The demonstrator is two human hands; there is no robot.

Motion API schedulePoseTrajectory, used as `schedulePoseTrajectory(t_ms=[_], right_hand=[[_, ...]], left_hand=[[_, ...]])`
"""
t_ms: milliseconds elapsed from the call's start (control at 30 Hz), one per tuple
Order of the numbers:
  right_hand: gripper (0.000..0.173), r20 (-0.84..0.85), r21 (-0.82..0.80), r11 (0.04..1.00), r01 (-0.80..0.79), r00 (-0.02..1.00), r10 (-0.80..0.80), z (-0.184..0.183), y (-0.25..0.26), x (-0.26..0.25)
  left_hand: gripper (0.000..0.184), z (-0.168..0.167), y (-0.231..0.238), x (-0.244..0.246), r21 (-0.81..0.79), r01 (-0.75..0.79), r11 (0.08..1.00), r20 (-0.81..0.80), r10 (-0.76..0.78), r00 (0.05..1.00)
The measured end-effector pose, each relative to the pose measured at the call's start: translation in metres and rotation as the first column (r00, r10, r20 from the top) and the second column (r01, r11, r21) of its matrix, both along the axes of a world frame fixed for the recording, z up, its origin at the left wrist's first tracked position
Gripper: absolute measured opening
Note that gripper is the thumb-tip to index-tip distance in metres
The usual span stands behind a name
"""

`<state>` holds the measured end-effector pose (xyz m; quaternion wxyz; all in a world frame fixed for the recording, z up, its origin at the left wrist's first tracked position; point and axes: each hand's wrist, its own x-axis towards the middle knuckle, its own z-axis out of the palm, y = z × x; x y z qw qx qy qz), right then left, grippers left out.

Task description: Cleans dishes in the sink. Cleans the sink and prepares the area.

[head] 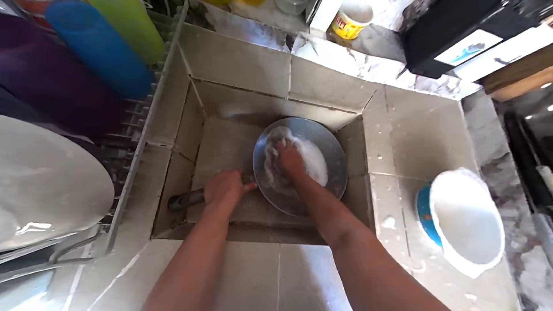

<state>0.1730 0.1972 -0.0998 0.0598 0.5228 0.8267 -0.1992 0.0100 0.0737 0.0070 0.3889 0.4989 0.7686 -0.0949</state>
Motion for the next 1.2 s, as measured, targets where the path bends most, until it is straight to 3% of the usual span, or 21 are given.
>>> schedulePoseTrajectory(t_ms=[133,200,300,367,400,467,533,567,633,700,800,867,933,967,1100,1200], right_hand=[[0.041,0.131,-0.218,0.966,-0.138,0.977,0.169,0.024,-0.037,0.019],[0.042,0.18,-0.196,0.97,-0.143,0.967,0.179,0.025,-0.027,0.057],[0.043,0.116,0.003,0.997,0.078,0.99,-0.078,0.011,0.008,0.067],[0.043,-0.013,0.112,0.967,0.227,0.974,-0.227,0.0,0.009,0.033],[0.045,-0.058,0.123,0.964,0.235,0.972,-0.229,-0.003,0.001,0.019],[0.056,-0.106,0.003,0.999,0.032,0.994,-0.032,-0.004,-0.027,0.014],[0.062,-0.049,-0.216,0.954,-0.21,0.978,0.204,0.012,-0.05,0.034],[0.066,0.023,-0.319,0.917,-0.239,0.965,0.26,0.025,-0.054,0.051],[0.067,0.169,-0.39,0.911,-0.137,0.962,0.217,0.041,-0.044,0.083],[0.066,0.228,-0.281,0.96,-0.006,0.971,0.073,0.033,-0.019,0.092],[0.076,0.003,0.043,0.994,0.097,0.995,-0.097,-0.009,0.003,0.052],[0.083,-0.217,0.134,0.983,0.127,0.972,-0.096,-0.022,-0.002,0.012],[0.079,-0.448,0.017,0.99,0.142,0.886,-0.12,-0.017,-0.019,-0.009],[0.072,-0.488,-0.057,0.991,0.118,0.863,-0.131,-0.012,-0.029,-0.007],[0.053,-0.256,-0.286,0.951,-0.118,0.966,0.043,0.03,-0.061,0.012],[0.048,-0.124,-0.263,0.932,-0.25,0.967,0.225,0.029,-0.054,0.014]], left_hand=[[0.057,0.002,0.001,-0.001,-0.011,0.003,1.0,-0.007,-0.003,1.0],[0.058,0.003,0.001,0.0,-0.026,-0.001,1.0,-0.001,0.001,1.0],[0.057,0.002,0.002,0.0,-0.031,0.012,0.999,-0.009,-0.013,1.0],[0.056,-0.001,0.001,0.0,-0.012,0.015,1.0,-0.015,-0.015,1.0],[0.056,-0.002,0.001,0.001,-0.012,0.01,1.0,-0.016,-0.011,1.0],[0.057,-0.001,0.002,0.001,-0.024,-0.003,1.0,-0.01,0.003,1.0],[0.058,0.0,0.002,0.0,-0.035,-0.012,0.999,-0.005,0.012,1.0],[0.058,-0.001,0.002,0.001,-0.037,-0.013,0.999,-0.002,0.012,1.0],[0.058,-0.001,0.001,0.001,-0.028,-0.008,1.0,0.004,0.008,1.0],[0.057,0.0,0.002,0.0,-0.02,-0.003,1.0,0.019,0.004,1.0],[0.057,0.0,0.002,0.001,-0.026,-0.001,1.0,0.01,0.001,1.0],[0.058,0.0,0.003,0.002,-0.023,-0.008,1.0,0.002,0.008,1.0],[0.059,-0.002,0.002,0.001,-0.023,-0.012,1.0,-0.007,0.011,1.0],[0.059,-0.004,0.002,0.001,-0.022,-0.009,1.0,-0.008,0.009,1.0],[0.056,-0.002,0.004,0.001,-0.014,0.007,1.0,-0.001,-0.007,1.0],[0.056,-0.002,0.004,0.0,-0.011,0.017,1.0,-0.004,-0.017,1.0]])
